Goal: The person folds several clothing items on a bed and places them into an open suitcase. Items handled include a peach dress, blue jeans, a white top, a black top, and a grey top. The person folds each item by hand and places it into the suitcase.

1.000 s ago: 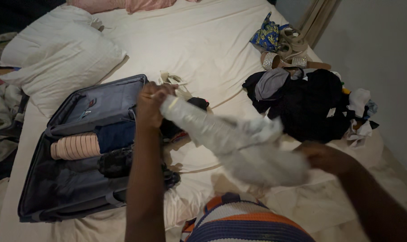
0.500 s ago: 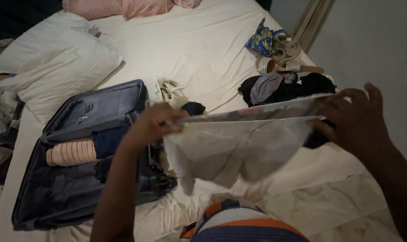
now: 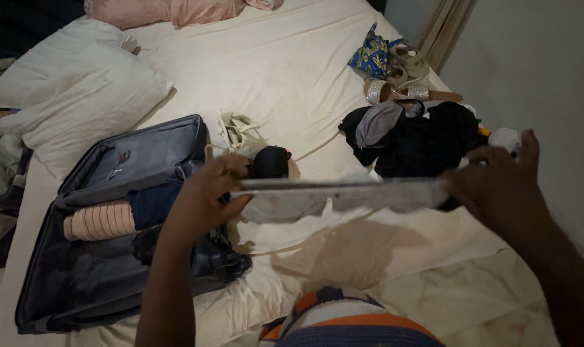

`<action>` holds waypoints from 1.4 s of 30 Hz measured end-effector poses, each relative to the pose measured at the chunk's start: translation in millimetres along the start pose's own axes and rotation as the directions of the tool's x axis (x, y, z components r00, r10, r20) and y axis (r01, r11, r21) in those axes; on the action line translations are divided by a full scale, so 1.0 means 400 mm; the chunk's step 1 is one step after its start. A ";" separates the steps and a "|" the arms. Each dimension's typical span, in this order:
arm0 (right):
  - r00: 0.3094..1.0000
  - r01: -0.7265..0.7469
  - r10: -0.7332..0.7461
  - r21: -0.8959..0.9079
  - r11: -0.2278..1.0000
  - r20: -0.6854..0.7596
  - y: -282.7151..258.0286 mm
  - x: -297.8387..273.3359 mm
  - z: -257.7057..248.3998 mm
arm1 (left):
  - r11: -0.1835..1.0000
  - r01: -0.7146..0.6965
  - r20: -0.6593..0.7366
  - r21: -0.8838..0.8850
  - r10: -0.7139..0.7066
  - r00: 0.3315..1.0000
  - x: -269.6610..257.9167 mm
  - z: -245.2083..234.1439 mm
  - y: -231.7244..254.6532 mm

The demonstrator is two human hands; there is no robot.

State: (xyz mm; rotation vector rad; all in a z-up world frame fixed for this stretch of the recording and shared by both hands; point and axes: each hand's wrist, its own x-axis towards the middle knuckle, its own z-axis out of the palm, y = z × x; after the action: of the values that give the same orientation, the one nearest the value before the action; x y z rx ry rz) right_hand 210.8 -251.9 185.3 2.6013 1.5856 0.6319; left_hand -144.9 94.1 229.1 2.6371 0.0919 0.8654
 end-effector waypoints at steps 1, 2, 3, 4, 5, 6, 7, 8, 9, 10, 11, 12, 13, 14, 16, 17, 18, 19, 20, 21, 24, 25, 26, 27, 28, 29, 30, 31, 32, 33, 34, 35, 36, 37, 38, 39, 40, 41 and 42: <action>1.000 0.018 -0.020 0.079 0.997 0.020 0.004 -0.007 0.002 | 0.990 0.118 0.053 -0.076 -0.114 0.992 -0.013 -0.006 -0.004; 0.996 0.089 -0.091 0.141 0.986 0.008 0.012 -0.023 0.003 | 0.959 0.242 0.121 -0.148 -0.225 0.967 -0.030 -0.009 -0.010; 0.987 0.159 -0.160 0.202 0.966 -0.010 0.020 -0.037 0.007 | 0.977 0.165 0.067 -0.136 -0.157 0.985 -0.042 -0.006 -0.020; 0.974 0.227 -0.226 0.263 0.938 -0.032 0.024 -0.046 0.018 | 0.989 0.088 0.016 -0.121 -0.087 0.996 -0.051 0.000 -0.033; 0.979 0.205 -0.196 0.300 0.931 -0.060 0.027 -0.045 0.036 | 0.995 0.011 -0.033 -0.102 -0.014 0.999 -0.059 0.011 -0.047; 0.983 0.184 -0.166 0.338 0.923 -0.083 0.028 -0.044 0.060 | 0.978 0.158 0.008 -0.134 -0.158 0.987 -0.065 0.036 -0.059; 0.986 0.163 -0.133 0.374 0.913 -0.103 0.028 -0.043 0.089 | 0.940 0.302 0.054 -0.159 -0.297 0.953 -0.064 0.069 -0.073; 0.995 0.103 -0.082 0.486 0.868 -0.064 0.032 -0.026 0.123 | 0.881 0.438 0.102 -0.177 -0.426 0.899 -0.061 0.101 -0.088; 0.999 0.038 -0.035 0.588 0.808 -0.017 0.036 -0.001 0.164 | 0.866 0.441 0.097 -0.237 -0.431 0.897 -0.057 0.131 -0.103; 0.999 -0.029 0.009 0.679 0.734 0.033 0.037 0.018 0.207 | 0.848 0.440 0.092 -0.295 -0.434 0.896 -0.052 0.160 -0.118; 0.976 -0.216 0.121 0.750 0.625 0.180 0.039 0.028 0.249 | 0.827 0.438 0.086 -0.352 -0.437 0.895 -0.056 0.185 -0.130; 0.919 -0.395 0.213 0.779 0.488 0.333 0.049 0.036 0.288 | 0.764 0.479 0.111 -0.432 -0.482 0.869 -0.063 0.203 -0.141; 0.830 -0.555 0.276 0.765 0.327 0.485 0.069 0.034 0.321 | 0.693 0.514 0.140 -0.506 -0.522 0.841 -0.075 0.218 -0.150; 0.875 -0.478 0.262 0.807 0.345 0.407 0.093 0.017 0.348 | 0.617 0.537 0.166 -0.575 -0.555 0.815 -0.082 0.228 -0.163; 0.942 -0.317 0.230 0.870 0.377 0.243 0.131 -0.067 0.397 | 0.415 0.490 0.311 -0.767 -0.428 0.849 -0.135 0.227 -0.181; 0.981 -0.187 0.076 0.968 0.165 0.176 0.143 -0.111 0.423 | 0.290 0.471 0.366 -0.833 -0.349 0.863 -0.164 0.227 -0.190; 0.996 -0.071 -0.059 0.995 -0.076 0.067 0.146 -0.140 0.454 | 0.291 0.431 0.385 -0.854 -0.205 0.900 -0.182 0.231 -0.205; 0.984 0.015 -0.165 0.946 -0.324 -0.072 0.147 -0.146 0.487 | 0.287 0.392 0.393 -0.874 -0.056 0.918 -0.195 0.239 -0.221; 0.982 0.083 -0.159 0.987 -0.140 -0.105 0.150 -0.138 0.514 | 0.274 0.355 0.392 -0.894 0.092 0.915 -0.203 0.254 -0.237; 0.977 0.148 -0.159 0.988 0.049 -0.139 0.148 -0.121 0.537 | 0.338 0.465 0.452 -0.818 -0.123 0.884 -0.191 0.285 -0.256; 0.965 0.252 -0.151 0.918 0.308 -0.214 0.105 -0.023 0.569 | 0.270 0.578 0.385 -0.770 -0.526 0.759 -0.117 0.396 -0.311; 0.997 0.005 0.070 0.998 0.064 -0.009 0.081 -0.002 0.561 | 0.175 0.434 0.290 -0.884 -0.523 0.802 -0.085 0.428 -0.325; 0.944 -0.180 0.235 0.958 -0.223 0.232 0.043 0.037 0.552 | 0.150 0.491 0.303 -0.858 -0.623 0.721 -0.059 0.460 -0.323; 0.815 -0.285 0.314 0.809 -0.514 0.486 0.003 0.065 0.533 | 0.116 0.544 0.312 -0.831 -0.713 0.628 -0.030 0.491 -0.315; 0.799 -0.325 0.395 0.878 -0.352 0.454 -0.027 0.072 0.502 | 0.072 0.594 0.318 -0.802 -0.789 0.525 -0.004 0.519 -0.301; 0.783 -0.366 0.470 0.913 -0.180 0.407 -0.059 0.070 0.468 | 0.080 0.617 0.337 -0.783 -0.779 0.528 0.012 0.547 -0.276; 0.767 -0.415 0.534 0.910 -0.008 0.354 -0.101 0.063 0.438 | 0.083 0.644 0.361 -0.760 -0.770 0.526 0.013 0.578 -0.238; 0.819 -0.334 0.518 0.939 0.085 0.245 -0.154 0.062 0.413 | 0.049 0.681 0.412 -0.731 -0.764 0.497 0.016 0.612 -0.194; 0.860 -0.249 0.492 0.953 0.175 0.134 -0.212 0.058 0.391 | 0.016 0.716 0.462 -0.698 -0.754 0.467 0.013 0.641 -0.147; 0.903 -0.209 0.409 0.967 0.146 0.133 -0.273 0.050 0.371 | -0.101 0.625 0.517 -0.774 -0.670 0.532 0.000 0.660 -0.103; 0.937 -0.173 0.324 0.978 0.113 0.129 -0.331 0.043 0.351 | -0.232 0.529 0.553 -0.816 -0.578 0.600 -0.010 0.674 -0.065; 0.969 -0.203 0.166 0.974 0.100 0.185 -0.379 0.024 0.328 | -0.245 0.547 0.569 -0.801 -0.595 0.567 -0.014 0.683 -0.035; 0.972 -0.234 -0.001 0.968 0.092 0.235 -0.402 0.002 0.302 | -0.258 0.561 0.582 -0.787 -0.613 0.534 -0.019 0.690 -0.004; 0.973 -0.194 -0.088 0.964 0.180 0.212 -0.407 -0.005 0.279 | -0.272 0.574 0.594 -0.772 -0.630 0.500 -0.023 0.688 0.018; 0.964 -0.143 -0.180 0.954 0.262 0.194 -0.410 -0.013 0.258 | -0.199 0.563 0.552 -0.802 -0.607 0.571 -0.029 0.675 0.027; 0.945 -0.084 -0.271 0.938 0.337 0.182 -0.407 -0.016 0.239 | -0.127 0.546 0.509 -0.828 -0.577 0.639 -0.037 0.657 0.032; 0.962 -0.130 -0.186 0.934 0.332 0.200 -0.399 -0.018 0.221 | -0.053 0.523 0.465 -0.851 -0.540 0.702 -0.041 0.636 0.034; 0.971 -0.175 -0.100 0.930 0.322 0.217 -0.387 -0.019 0.206 | 0.084 0.552 0.436 -0.829 -0.522 0.733 -0.039 0.615 0.034; 0.971 -0.223 -0.012 0.924 0.310 0.238 -0.376 -0.021 0.193 | 0.217 0.569 0.412 -0.793 -0.498 0.763 -0.035 0.596 0.034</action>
State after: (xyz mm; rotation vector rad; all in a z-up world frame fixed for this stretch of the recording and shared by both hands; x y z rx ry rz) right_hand 107.7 -172.7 76.8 3.3044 2.1232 -0.9797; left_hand -17.7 3.2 48.3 1.3889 0.3917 0.3557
